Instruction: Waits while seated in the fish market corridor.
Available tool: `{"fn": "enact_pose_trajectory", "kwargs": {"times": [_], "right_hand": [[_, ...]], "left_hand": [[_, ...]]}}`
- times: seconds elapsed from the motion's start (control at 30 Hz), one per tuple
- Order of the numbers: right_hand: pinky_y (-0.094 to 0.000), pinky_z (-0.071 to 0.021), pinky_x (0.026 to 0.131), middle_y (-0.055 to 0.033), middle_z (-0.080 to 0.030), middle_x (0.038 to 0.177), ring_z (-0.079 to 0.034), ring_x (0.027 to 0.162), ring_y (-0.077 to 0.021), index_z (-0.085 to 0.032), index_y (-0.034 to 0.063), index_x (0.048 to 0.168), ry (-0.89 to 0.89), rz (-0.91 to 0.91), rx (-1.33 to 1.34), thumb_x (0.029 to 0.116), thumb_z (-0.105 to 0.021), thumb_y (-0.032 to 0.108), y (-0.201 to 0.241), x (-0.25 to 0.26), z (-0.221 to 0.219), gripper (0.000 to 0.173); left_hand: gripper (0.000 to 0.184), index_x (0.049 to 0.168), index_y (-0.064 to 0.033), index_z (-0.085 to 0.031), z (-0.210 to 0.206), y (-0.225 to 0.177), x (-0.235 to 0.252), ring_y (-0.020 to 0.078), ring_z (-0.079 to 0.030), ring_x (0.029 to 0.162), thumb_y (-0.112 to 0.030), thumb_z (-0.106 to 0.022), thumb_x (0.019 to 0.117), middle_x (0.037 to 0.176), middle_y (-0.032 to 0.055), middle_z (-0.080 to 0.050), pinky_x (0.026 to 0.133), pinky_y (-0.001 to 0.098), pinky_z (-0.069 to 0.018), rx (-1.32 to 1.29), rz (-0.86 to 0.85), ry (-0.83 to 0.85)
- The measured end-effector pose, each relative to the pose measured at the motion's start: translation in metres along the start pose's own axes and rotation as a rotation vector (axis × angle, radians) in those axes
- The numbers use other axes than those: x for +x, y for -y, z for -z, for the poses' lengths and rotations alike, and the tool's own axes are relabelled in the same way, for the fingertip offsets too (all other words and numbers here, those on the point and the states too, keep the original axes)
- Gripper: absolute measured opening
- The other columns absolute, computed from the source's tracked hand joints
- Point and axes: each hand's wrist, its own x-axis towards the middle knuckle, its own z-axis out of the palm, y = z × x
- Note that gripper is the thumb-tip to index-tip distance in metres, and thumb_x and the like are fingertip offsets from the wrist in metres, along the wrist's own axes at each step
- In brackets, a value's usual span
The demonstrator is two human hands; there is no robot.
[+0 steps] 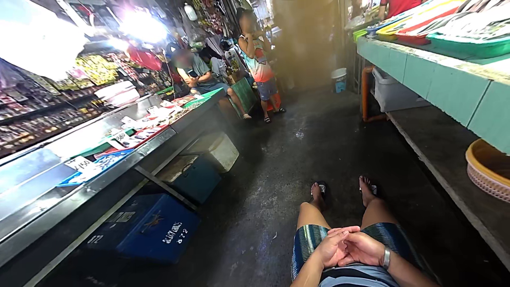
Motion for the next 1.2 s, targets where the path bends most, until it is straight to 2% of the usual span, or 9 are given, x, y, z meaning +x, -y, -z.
{"fn": "enact_pose_trajectory", "kwargs": {"times": [0.13, 0.27, 0.37, 0.47, 0.57, 0.67, 1.0, 1.1, 1.2], "right_hand": [[-0.0518, -0.0602, 0.090, -0.0161, -0.073, 0.110, -0.073, 0.101, -0.0312, -0.063, 0.0090, 0.126, -0.048, -0.009, -0.024, 0.1106, -0.038, 0.039, 0.002, -0.005, -0.008, 0.042], [-0.0566, -0.0585, 0.093, -0.0195, -0.072, 0.113, -0.072, 0.105, -0.0348, -0.061, 0.0079, 0.132, -0.008, -0.009, -0.017, 0.1105, -0.038, 0.042, -0.006, 0.005, 0.013, 0.046], [-0.0528, -0.0606, 0.088, -0.0155, -0.073, 0.109, -0.073, 0.100, -0.0314, -0.061, 0.0099, 0.129, -0.064, -0.006, -0.063, 0.1108, -0.035, 0.038, 0.003, 0.001, -0.008, 0.042], [-0.0520, -0.0610, 0.087, -0.0159, -0.073, 0.109, -0.073, 0.099, -0.0313, -0.060, 0.0104, 0.130, -0.080, -0.002, -0.068, 0.1111, -0.033, 0.035, 0.005, -0.004, -0.013, 0.041], [-0.0535, -0.0600, 0.089, -0.0173, -0.073, 0.110, -0.072, 0.101, -0.0325, -0.062, 0.0082, 0.127, -0.072, 0.001, -0.029, 0.1111, -0.034, 0.036, -0.001, -0.004, -0.004, 0.043], [-0.0569, -0.0585, 0.092, -0.0204, -0.071, 0.114, -0.071, 0.104, -0.0358, -0.060, 0.0085, 0.133, -0.057, -0.001, 0.019, 0.1111, -0.036, 0.036, -0.007, 0.001, 0.011, 0.043], [-0.0572, -0.0584, 0.091, -0.0206, -0.071, 0.114, -0.071, 0.104, -0.0360, -0.059, 0.0102, 0.135, -0.051, 0.008, 0.020, 0.1106, -0.039, 0.036, -0.006, -0.002, 0.013, 0.041], [-0.0546, -0.0595, 0.090, -0.0177, -0.072, 0.114, -0.072, 0.104, -0.0335, -0.060, 0.0118, 0.134, -0.060, -0.003, -0.005, 0.1107, -0.038, 0.038, -0.004, -0.003, 0.011, 0.041], [-0.0576, -0.0585, 0.091, -0.0191, -0.071, 0.115, -0.071, 0.105, -0.0357, -0.058, 0.0141, 0.138, -0.054, -0.007, -0.023, 0.1101, -0.039, 0.037, -0.006, 0.003, 0.019, 0.041]], "left_hand": [[0.049, 0.144, -0.0055, -0.053, -0.019, -0.010, -0.004, 0.0202, -0.066, 0.114, -0.028, -0.025, 0.1120, 0.124, 0.0115, -0.069, 0.101, 0.0422, -0.0526, 0.003, 0.041, -0.095], [0.048, 0.146, -0.0075, -0.054, 0.006, 0.008, 0.003, 0.0243, -0.065, 0.118, -0.032, -0.031, 0.1114, 0.128, 0.0149, -0.068, 0.103, 0.0458, -0.0520, -0.026, -0.003, 0.003], [0.048, 0.142, -0.0052, -0.056, -0.013, -0.009, -0.005, 0.0197, -0.067, 0.111, -0.028, -0.027, 0.1111, 0.121, 0.0113, -0.070, 0.099, 0.0417, -0.0539, 0.029, 0.004, -0.108], [0.050, 0.146, -0.0048, -0.053, -0.003, -0.001, 0.000, 0.0249, -0.064, 0.119, -0.032, -0.031, 0.1101, 0.129, 0.0158, -0.067, 0.104, 0.0460, -0.0515, 0.007, 0.001, -0.036], [0.049, 0.146, -0.0056, -0.053, -0.003, 0.002, 0.002, 0.0254, -0.063, 0.122, -0.031, -0.030, 0.1110, 0.131, 0.0154, -0.066, 0.106, 0.0466, -0.0502, 0.001, 0.012, -0.015], [0.049, 0.145, -0.0064, -0.054, 0.002, 0.005, 0.004, 0.0251, -0.064, 0.120, -0.033, -0.031, 0.1108, 0.129, 0.0149, -0.067, 0.104, 0.0462, -0.0516, -0.005, 0.015, -0.008], [0.050, 0.147, -0.0054, -0.052, -0.001, 0.005, 0.005, 0.0257, -0.064, 0.120, -0.033, -0.030, 0.1111, 0.130, 0.0160, -0.067, 0.104, 0.0460, -0.0512, -0.008, 0.025, -0.014], [0.049, 0.146, -0.0065, -0.052, -0.007, 0.002, 0.004, 0.0244, -0.065, 0.117, -0.031, -0.027, 0.1118, 0.127, 0.0149, -0.068, 0.102, 0.0450, -0.0526, -0.011, 0.044, -0.048], [0.048, 0.148, -0.0084, -0.052, -0.002, 0.004, 0.006, 0.0262, -0.066, 0.117, -0.032, -0.030, 0.1120, 0.127, 0.0159, -0.068, 0.102, 0.0468, -0.0530, -0.039, 0.037, -0.045]]}}
